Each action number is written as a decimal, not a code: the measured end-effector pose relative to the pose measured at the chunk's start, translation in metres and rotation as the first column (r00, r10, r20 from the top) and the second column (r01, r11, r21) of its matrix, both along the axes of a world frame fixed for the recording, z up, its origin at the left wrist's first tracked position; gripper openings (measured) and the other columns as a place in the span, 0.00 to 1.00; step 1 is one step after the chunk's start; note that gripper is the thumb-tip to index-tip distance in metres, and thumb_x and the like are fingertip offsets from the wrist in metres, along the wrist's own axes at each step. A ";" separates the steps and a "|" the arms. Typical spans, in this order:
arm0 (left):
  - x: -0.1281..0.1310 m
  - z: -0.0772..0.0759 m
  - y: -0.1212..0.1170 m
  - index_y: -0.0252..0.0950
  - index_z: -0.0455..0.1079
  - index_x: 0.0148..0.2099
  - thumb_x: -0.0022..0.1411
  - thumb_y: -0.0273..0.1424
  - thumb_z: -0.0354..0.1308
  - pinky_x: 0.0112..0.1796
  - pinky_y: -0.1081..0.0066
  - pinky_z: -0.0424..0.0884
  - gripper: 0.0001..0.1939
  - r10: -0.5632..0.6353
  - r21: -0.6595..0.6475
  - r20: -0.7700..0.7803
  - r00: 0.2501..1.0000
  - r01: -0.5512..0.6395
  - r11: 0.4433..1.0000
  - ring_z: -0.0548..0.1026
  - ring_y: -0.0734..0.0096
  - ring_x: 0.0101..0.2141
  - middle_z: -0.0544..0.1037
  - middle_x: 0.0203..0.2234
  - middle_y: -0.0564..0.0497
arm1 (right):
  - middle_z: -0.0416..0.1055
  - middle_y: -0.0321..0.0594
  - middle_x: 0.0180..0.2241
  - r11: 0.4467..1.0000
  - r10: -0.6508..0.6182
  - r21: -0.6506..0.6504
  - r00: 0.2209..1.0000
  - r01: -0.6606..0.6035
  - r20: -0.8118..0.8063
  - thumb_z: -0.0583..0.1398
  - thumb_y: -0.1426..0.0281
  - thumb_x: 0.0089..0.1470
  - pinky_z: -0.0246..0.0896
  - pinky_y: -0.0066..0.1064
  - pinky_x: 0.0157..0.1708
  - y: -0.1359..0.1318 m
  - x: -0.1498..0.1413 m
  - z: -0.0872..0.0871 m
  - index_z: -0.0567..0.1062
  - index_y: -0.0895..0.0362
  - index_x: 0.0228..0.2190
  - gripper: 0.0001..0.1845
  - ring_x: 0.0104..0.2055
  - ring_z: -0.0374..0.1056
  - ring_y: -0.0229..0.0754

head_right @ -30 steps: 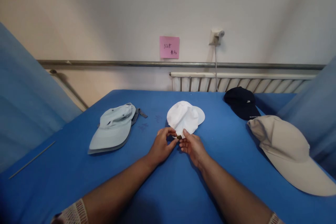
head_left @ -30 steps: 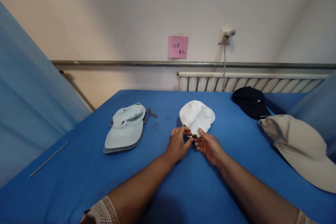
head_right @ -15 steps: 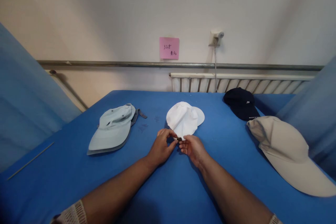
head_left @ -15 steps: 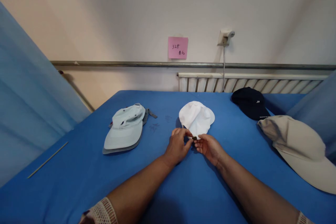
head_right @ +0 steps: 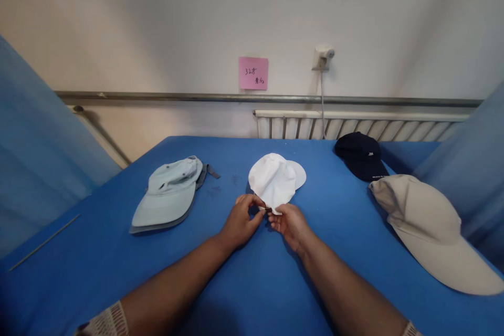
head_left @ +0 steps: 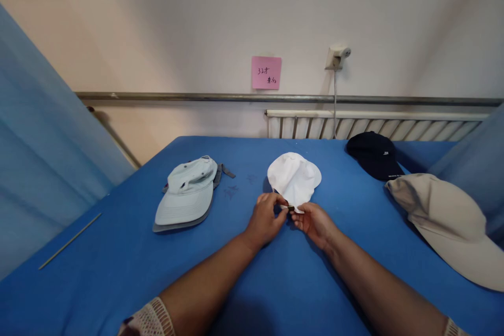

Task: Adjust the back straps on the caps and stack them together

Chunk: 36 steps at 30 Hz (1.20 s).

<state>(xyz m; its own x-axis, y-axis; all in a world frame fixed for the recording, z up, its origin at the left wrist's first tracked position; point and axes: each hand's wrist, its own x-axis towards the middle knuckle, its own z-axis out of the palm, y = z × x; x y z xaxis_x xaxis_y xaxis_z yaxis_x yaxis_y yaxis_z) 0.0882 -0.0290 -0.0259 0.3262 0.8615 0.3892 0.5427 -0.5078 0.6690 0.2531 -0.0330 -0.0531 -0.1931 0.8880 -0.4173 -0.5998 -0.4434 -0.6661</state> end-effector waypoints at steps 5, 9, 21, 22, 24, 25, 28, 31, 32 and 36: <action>-0.005 -0.007 0.009 0.38 0.68 0.45 0.60 0.28 0.57 0.51 0.60 0.65 0.10 0.117 -0.077 0.273 0.955 -0.099 0.992 0.73 0.65 0.46 0.76 0.42 0.48 | 0.70 0.38 0.20 0.999 -0.050 -0.014 0.985 0.048 -0.167 0.55 0.78 0.42 0.59 0.25 0.18 0.004 0.008 0.002 0.71 0.59 0.26 0.07 0.18 0.62 0.34; -0.006 -0.014 0.021 0.35 0.67 0.46 0.58 0.30 0.60 0.48 0.61 0.69 0.13 0.309 -0.442 0.558 0.770 -0.039 0.896 0.76 0.65 0.43 0.75 0.46 0.42 | 0.67 0.36 0.20 1.000 -0.014 -0.011 0.972 0.012 -0.237 0.55 0.78 0.41 0.56 0.26 0.18 0.003 0.010 0.004 0.69 0.57 0.26 0.07 0.18 0.59 0.34; -0.022 -0.010 0.042 0.31 0.71 0.40 0.62 0.25 0.55 0.43 0.67 0.74 0.05 0.534 -0.639 0.769 0.352 0.467 0.611 0.76 0.70 0.33 0.77 0.32 0.45 | 0.74 0.43 0.25 0.965 0.229 -0.112 0.971 -0.236 -0.074 0.56 0.76 0.50 0.64 0.23 0.23 0.000 0.015 0.006 0.74 0.65 0.31 0.07 0.22 0.67 0.33; -0.025 -0.011 0.045 0.31 0.71 0.39 0.62 0.24 0.55 0.41 0.69 0.74 0.04 0.551 -0.652 0.758 0.349 0.427 0.626 0.75 0.72 0.31 0.76 0.30 0.46 | 0.74 0.43 0.26 0.958 0.260 -0.116 0.965 -0.262 -0.034 0.56 0.76 0.50 0.64 0.22 0.23 0.000 0.017 0.007 0.74 0.65 0.30 0.07 0.22 0.68 0.32; -0.030 -0.012 0.049 0.31 0.70 0.37 0.61 0.24 0.55 0.37 0.71 0.74 0.03 0.564 -0.664 0.748 0.350 0.367 0.652 0.74 0.74 0.28 0.75 0.27 0.48 | 0.74 0.42 0.25 0.944 0.326 -0.087 0.941 -0.319 0.085 0.58 0.73 0.51 0.63 0.21 0.22 -0.001 0.023 0.011 0.74 0.64 0.29 0.07 0.22 0.68 0.32; -0.032 -0.013 0.051 0.31 0.70 0.37 0.61 0.24 0.56 0.35 0.72 0.74 0.03 0.564 -0.664 0.746 0.353 0.345 0.663 0.73 0.75 0.27 0.75 0.26 0.49 | 0.74 0.42 0.25 0.934 0.358 -0.062 0.919 -0.353 0.163 0.58 0.72 0.51 0.62 0.21 0.20 -0.002 0.025 0.013 0.75 0.64 0.28 0.07 0.21 0.67 0.32; -0.037 -0.013 0.053 0.31 0.69 0.38 0.58 0.23 0.58 0.33 0.73 0.73 0.04 0.562 -0.669 0.734 0.381 0.266 0.694 0.73 0.76 0.26 0.75 0.26 0.51 | 0.73 0.42 0.22 0.886 0.428 0.005 0.822 -0.464 0.376 0.59 0.65 0.52 0.58 0.22 0.17 -0.002 0.031 0.015 0.74 0.63 0.25 0.13 0.19 0.65 0.33; -0.038 -0.012 0.052 0.32 0.68 0.41 0.56 0.23 0.60 0.32 0.73 0.73 0.10 0.561 -0.675 0.703 0.437 0.161 0.720 0.73 0.76 0.25 0.75 0.26 0.51 | 0.71 0.38 0.19 0.921 0.263 0.092 0.779 -0.378 0.570 0.60 0.61 0.51 0.55 0.23 0.16 0.003 0.033 0.009 0.71 0.60 0.21 0.15 0.16 0.62 0.33; -0.039 -0.011 0.051 0.32 0.68 0.42 0.55 0.23 0.61 0.31 0.73 0.72 0.11 0.561 -0.675 0.690 0.458 0.126 0.727 0.73 0.76 0.24 0.75 0.26 0.51 | 0.69 0.36 0.17 0.946 0.126 0.152 0.758 -0.286 0.640 0.60 0.60 0.50 0.55 0.24 0.16 0.005 0.034 0.006 0.70 0.58 0.20 0.16 0.16 0.62 0.33; -0.039 -0.011 0.050 0.33 0.67 0.44 0.53 0.25 0.62 0.30 0.73 0.71 0.15 0.550 -0.656 0.641 0.535 0.010 0.755 0.73 0.75 0.24 0.76 0.25 0.53 | 0.70 0.33 0.21 0.892 -0.408 0.451 0.504 0.040 0.762 0.64 0.60 0.44 0.57 0.28 0.22 0.016 0.035 -0.006 0.71 0.55 0.26 0.13 0.21 0.64 0.37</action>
